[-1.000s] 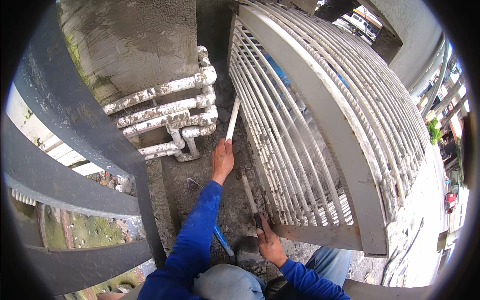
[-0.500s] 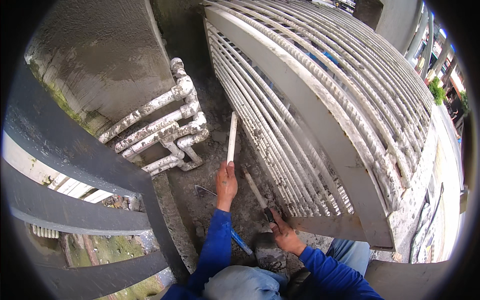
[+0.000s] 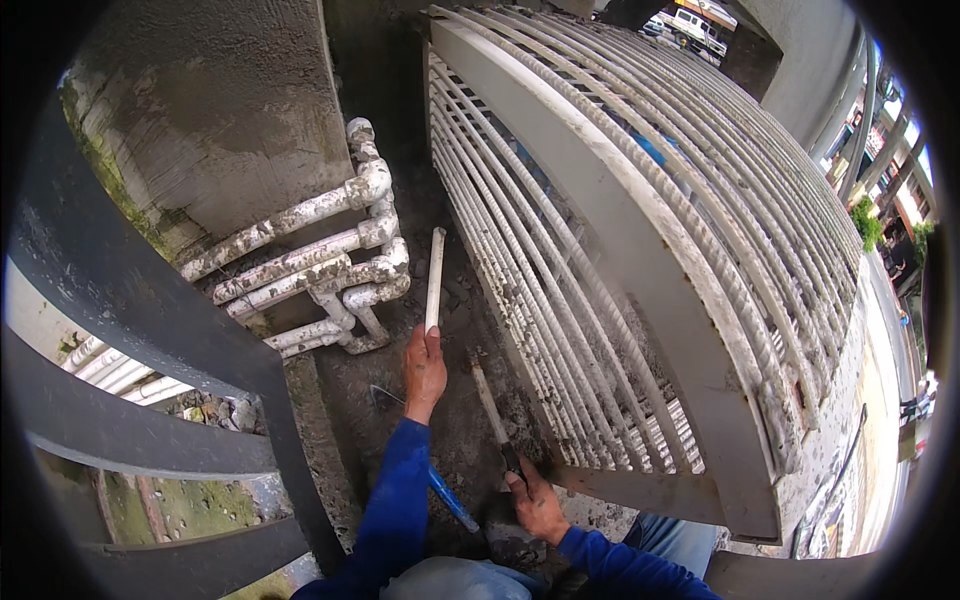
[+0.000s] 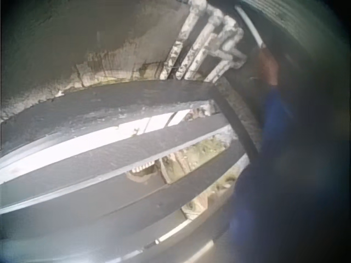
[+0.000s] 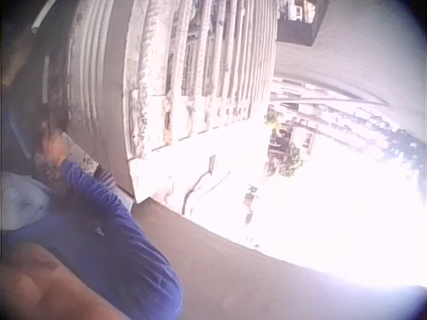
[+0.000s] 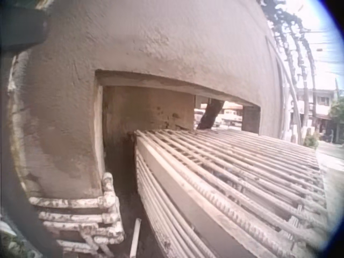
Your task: The person uses a hammer and chisel to chip away at a concrete structure beneath a metal grate. They repeatedly strike the chisel to break off small pieces of concrete, then use a scraper to clear debris from the area.
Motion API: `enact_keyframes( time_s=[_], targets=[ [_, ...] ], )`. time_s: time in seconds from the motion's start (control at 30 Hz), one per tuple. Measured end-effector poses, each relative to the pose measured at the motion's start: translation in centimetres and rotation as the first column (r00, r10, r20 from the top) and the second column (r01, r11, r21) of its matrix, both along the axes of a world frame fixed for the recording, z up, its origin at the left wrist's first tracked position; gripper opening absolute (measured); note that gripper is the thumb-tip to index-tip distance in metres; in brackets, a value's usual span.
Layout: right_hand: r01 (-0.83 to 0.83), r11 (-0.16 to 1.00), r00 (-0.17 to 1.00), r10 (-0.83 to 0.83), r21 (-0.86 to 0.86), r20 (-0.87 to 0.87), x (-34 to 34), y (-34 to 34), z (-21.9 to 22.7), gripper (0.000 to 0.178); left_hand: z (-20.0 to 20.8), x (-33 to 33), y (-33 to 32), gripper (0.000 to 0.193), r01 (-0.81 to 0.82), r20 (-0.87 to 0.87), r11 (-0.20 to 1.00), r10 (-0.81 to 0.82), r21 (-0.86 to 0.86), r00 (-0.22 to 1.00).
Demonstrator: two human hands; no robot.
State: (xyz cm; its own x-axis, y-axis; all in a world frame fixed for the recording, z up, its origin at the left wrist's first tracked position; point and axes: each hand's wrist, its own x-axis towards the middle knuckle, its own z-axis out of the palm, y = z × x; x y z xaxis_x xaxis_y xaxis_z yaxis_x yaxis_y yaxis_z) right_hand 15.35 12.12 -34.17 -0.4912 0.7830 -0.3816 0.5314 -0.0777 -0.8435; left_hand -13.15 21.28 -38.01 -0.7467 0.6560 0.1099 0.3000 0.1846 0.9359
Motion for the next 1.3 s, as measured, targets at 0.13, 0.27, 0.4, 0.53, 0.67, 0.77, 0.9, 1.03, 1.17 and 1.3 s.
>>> enact_keyframes(
  time_s=[0.13,0.27,0.4,0.53,0.67,0.77,0.9,1.03,1.17,1.3],
  targets=[
    [0.054,0.992,0.992,-0.040,0.112,-0.122,-2.6,0.2,-1.3,0.062,2.8,-1.6,5.6,0.039,-0.034,-0.136,0.995,0.047,0.099,0.990],
    [0.126,0.992,0.937,-0.111,0.022,-0.330,-7.7,2.3,2.6,0.064,0.7,-4.1,7.8,0.039,-0.130,-0.042,0.991,0.132,0.043,0.990],
    [0.161,0.979,0.872,-0.080,0.128,-0.483,-10.6,4.7,3.1,0.064,-0.9,-3.8,8.3,0.039,-0.116,0.096,0.991,0.110,0.068,0.989],
    [0.205,0.956,0.741,-0.012,0.209,-0.672,-15.6,7.6,6.6,0.066,-1.2,-4.0,7.7,0.039,-0.140,0.322,0.970,0.071,0.197,0.944],
    [0.348,0.878,0.619,0.049,0.330,-0.784,-19.0,11.0,9.4,0.068,0.4,-3.0,7.7,0.037,-0.131,0.364,0.963,0.037,0.237,0.931],
    [0.288,0.873,0.792,0.013,0.393,-0.611,-20.6,13.5,5.8,0.068,-1.2,-3.5,7.7,0.040,-0.174,0.458,0.928,0.005,0.328,0.889],
    [0.210,0.844,0.940,-0.037,0.493,-0.339,-21.7,16.9,1.6,0.063,-4.3,-4.8,8.4,0.043,-0.169,0.562,0.945,-0.019,0.281,0.827],
    [0.208,0.900,0.876,0.003,0.384,-0.483,-20.6,14.0,6.4,0.063,-4.2,-5.6,7.4,0.046,-0.178,0.503,0.964,0.056,0.198,0.862],
    [0.361,0.837,0.727,0.024,0.412,-0.686,-20.0,13.0,9.3,0.066,-0.6,-3.6,7.8,0.045,-0.190,0.388,0.971,0.121,0.145,0.914],
    [0.300,0.820,0.857,-0.008,0.488,-0.515,-21.7,15.3,8.3,0.061,0.9,-3.7,8.1,0.042,-0.148,0.357,0.979,0.089,0.142,0.930]
  ],
)
